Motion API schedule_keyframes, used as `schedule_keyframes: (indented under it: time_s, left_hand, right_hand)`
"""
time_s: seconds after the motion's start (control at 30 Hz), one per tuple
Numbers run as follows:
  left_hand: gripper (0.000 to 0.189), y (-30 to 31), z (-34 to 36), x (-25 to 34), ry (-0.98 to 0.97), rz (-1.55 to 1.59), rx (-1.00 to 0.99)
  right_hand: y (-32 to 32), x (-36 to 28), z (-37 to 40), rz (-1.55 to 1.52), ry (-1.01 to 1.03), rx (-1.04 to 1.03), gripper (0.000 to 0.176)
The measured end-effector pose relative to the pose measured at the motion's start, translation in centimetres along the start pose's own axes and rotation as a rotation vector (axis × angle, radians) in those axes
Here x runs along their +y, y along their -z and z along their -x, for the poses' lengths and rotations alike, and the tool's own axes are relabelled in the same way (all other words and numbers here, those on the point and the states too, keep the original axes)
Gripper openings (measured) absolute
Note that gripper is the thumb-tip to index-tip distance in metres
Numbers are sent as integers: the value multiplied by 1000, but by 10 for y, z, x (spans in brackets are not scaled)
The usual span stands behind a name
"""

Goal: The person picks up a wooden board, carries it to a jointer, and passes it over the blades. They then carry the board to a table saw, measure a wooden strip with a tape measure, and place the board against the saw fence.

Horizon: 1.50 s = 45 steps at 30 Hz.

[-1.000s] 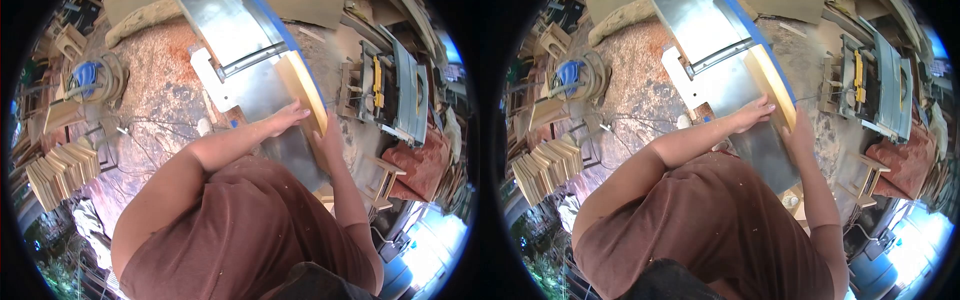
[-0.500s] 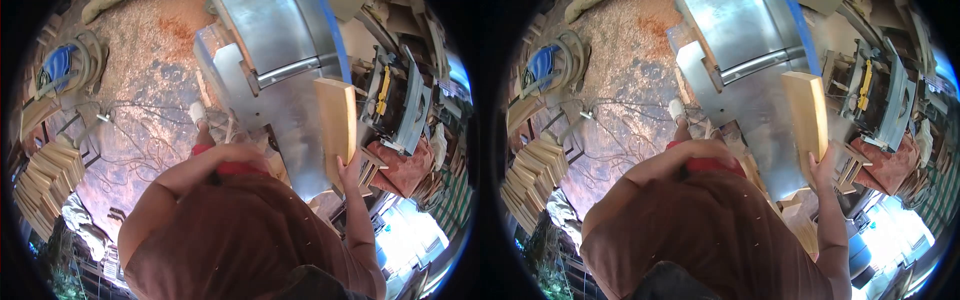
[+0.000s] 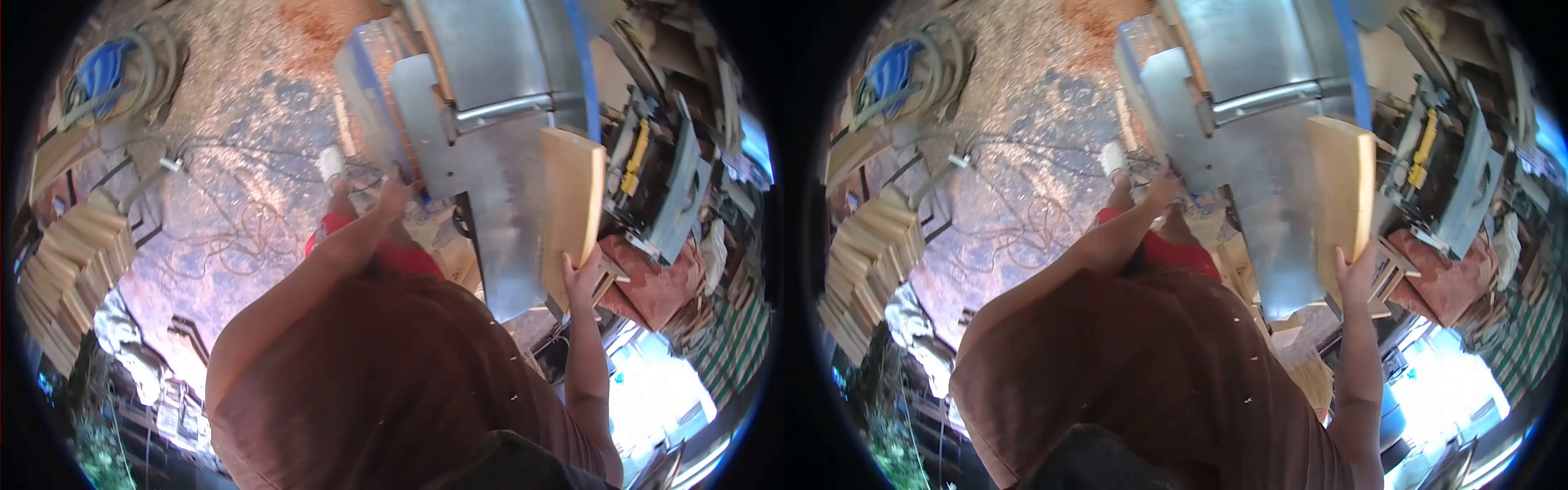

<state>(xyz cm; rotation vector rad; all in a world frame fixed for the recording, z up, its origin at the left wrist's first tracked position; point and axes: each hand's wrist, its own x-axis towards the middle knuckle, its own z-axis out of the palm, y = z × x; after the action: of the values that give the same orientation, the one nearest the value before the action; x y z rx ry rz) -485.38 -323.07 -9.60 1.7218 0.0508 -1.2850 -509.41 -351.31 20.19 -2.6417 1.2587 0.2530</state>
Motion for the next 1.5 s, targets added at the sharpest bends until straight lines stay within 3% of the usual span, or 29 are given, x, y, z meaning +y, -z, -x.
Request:
schedule_keyframes:
  time_s: [0.07,0.17,0.23,0.27,0.33,0.43,0.53,0.6,0.67,0.7,0.77,0.83,0.9,0.97,1.03,1.1,1.2,1.37,1.5]
  left_hand:
    - [96,-6,8,7,-9,390,-36]
    - [86,-20,-33,-54,36,325,-51]
    - [79,-22,-28,-54,-166,456,-41]
    - [79,-21,-24,-48,-174,451,-52]
    - [76,-8,1,-2,103,221,-70]
    - [74,-17,-3,-17,4,423,-37]
    - [74,-13,1,-11,-23,380,-42]
    - [77,-11,-21,-47,31,283,-34]
    - [80,-3,7,1,20,141,-35]
    - [80,-5,6,-3,28,140,-12]
    - [80,-13,-6,-23,-44,458,-68]
    - [81,-12,-7,-21,-49,454,-73]
    - [82,-6,-1,-9,8,138,-62]
    - [82,-5,1,-1,-7,114,-83]
    - [82,-5,-8,-12,0,80,-102]
    - [75,-10,-19,-36,-11,195,-69]
    - [64,-11,-20,-44,-32,366,-122]
    - [52,-11,-20,-38,2,344,-103]
    - [42,-8,-29,-54,-38,237,-81]
  right_hand:
    - [5,-5,6,-6,-50,17,62]
    - [3,-7,8,-95,-6,62,64]
    - [1,-1,13,-111,-54,-3,66]
    - [0,1,13,-126,-105,-20,68]
    - [1,2,12,-140,-126,-30,69]
    - [3,2,9,-143,-144,-54,70]
    - [1,4,9,-143,-115,-58,71]
    - [0,5,9,-152,-83,-41,71]
    - [-4,12,8,-158,-57,-45,71]
    - [-6,12,8,-148,-53,-17,71]
    - [-5,7,8,-164,-28,-15,72]
    - [-3,9,9,-104,-71,-20,73]
    - [2,6,14,-158,-160,-61,73]
    - [0,-1,24,-217,-242,-92,74]
    - [-14,-5,50,-81,92,111,75]
    - [-24,-3,74,-27,160,125,73]
    - [-33,-10,94,-107,105,93,67]
    - [-35,-15,99,-109,104,150,62]
    - [-25,-19,93,-104,30,82,65]
